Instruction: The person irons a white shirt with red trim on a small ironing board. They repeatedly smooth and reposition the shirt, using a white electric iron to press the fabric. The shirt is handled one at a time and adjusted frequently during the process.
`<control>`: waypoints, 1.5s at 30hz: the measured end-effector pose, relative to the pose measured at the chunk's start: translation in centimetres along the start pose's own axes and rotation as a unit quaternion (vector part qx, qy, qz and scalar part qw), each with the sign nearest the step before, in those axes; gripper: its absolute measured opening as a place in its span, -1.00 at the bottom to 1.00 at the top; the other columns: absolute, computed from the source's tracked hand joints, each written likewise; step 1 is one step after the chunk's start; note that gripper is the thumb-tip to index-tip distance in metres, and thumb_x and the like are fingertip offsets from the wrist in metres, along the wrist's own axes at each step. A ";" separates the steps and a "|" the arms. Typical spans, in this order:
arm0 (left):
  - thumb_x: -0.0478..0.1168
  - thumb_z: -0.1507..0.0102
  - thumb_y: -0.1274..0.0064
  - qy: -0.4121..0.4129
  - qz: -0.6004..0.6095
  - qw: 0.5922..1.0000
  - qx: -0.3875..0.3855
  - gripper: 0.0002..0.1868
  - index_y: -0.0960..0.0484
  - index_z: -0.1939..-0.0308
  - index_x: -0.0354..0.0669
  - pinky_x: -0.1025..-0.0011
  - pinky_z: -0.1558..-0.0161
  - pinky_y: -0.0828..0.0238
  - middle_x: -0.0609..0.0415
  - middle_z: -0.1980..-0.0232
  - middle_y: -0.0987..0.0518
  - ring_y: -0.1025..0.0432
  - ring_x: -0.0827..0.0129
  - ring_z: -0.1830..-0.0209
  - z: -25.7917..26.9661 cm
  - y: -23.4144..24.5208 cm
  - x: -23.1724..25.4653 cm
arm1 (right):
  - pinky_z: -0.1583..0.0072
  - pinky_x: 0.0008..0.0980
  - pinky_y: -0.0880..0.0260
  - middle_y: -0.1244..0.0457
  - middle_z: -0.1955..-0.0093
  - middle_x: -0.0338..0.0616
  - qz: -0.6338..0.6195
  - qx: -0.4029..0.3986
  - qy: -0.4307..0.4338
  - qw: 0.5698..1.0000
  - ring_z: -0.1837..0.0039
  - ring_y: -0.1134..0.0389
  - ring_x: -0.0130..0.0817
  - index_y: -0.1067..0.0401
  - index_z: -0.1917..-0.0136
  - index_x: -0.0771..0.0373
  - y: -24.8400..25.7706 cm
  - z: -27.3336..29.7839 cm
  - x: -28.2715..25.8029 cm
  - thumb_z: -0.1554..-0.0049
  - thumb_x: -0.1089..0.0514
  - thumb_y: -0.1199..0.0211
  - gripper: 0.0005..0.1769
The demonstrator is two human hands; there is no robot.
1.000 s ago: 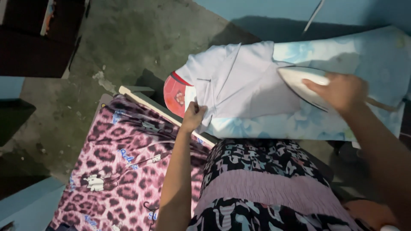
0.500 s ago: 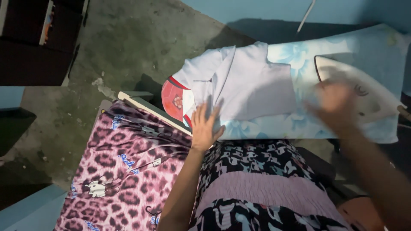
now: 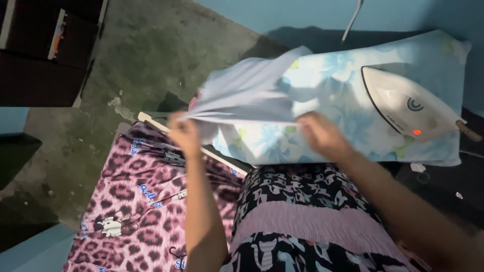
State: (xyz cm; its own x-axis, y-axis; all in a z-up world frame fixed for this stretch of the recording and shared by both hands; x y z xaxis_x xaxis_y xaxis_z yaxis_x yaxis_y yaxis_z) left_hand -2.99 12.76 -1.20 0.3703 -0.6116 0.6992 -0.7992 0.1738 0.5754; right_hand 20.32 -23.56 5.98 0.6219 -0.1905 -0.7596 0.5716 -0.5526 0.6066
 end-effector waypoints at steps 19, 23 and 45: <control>-0.26 -0.12 -0.02 -0.295 0.054 0.857 -0.420 -0.73 -0.60 0.15 -0.36 0.25 0.23 -0.38 -0.14 0.23 -0.55 -0.44 0.23 0.25 -19.9 -13.6 32.1 | 0.10 -0.53 -0.39 -0.30 0.09 -0.17 -0.559 0.120 -0.452 0.684 0.13 -0.33 -0.49 -0.38 -0.17 0.30 3.7 11.5 0.1 -0.25 0.18 -0.04 -0.73; -0.10 -0.13 -0.06 -0.226 0.040 0.836 -0.498 -0.68 -0.57 0.33 -0.38 0.18 0.25 -0.34 -0.30 0.40 -0.42 -0.38 0.14 0.41 -14.5 -24.6 28.6 | 0.03 -0.37 -0.27 -0.20 0.02 -0.15 -0.398 0.181 -0.451 0.778 0.05 -0.21 -0.43 -0.30 -0.22 0.34 2.3 17.0 7.0 -0.38 0.09 -0.13 -0.72; 0.04 -0.26 -0.19 0.118 0.091 0.914 -0.377 -0.35 -0.49 -0.36 -0.19 0.28 -0.27 -0.33 -0.01 -0.31 -0.50 -0.38 0.27 -0.26 -3.7 31.8 2.7 | 0.05 -0.53 -0.32 -0.18 0.03 -0.20 -0.560 -0.093 -0.148 0.810 0.06 -0.23 -0.50 -0.23 -0.23 0.28 -1.6 5.2 -15.0 -0.40 0.17 0.05 -0.80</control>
State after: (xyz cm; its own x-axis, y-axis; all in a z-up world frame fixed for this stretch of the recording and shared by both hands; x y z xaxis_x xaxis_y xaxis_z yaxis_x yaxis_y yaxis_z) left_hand -25.66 19.54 20.53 0.4274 -0.3514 0.8330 -0.3363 0.7935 0.5073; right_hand 7.28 -24.04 15.24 -0.4823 0.1456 -0.8638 0.7760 -0.3866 -0.4984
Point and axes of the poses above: each hand's wrist, its own z-axis away from the middle knuckle, its own y-axis out of the back of the hand, x = y × z, the point moved 8 cm from there along -z, towards the middle knuckle
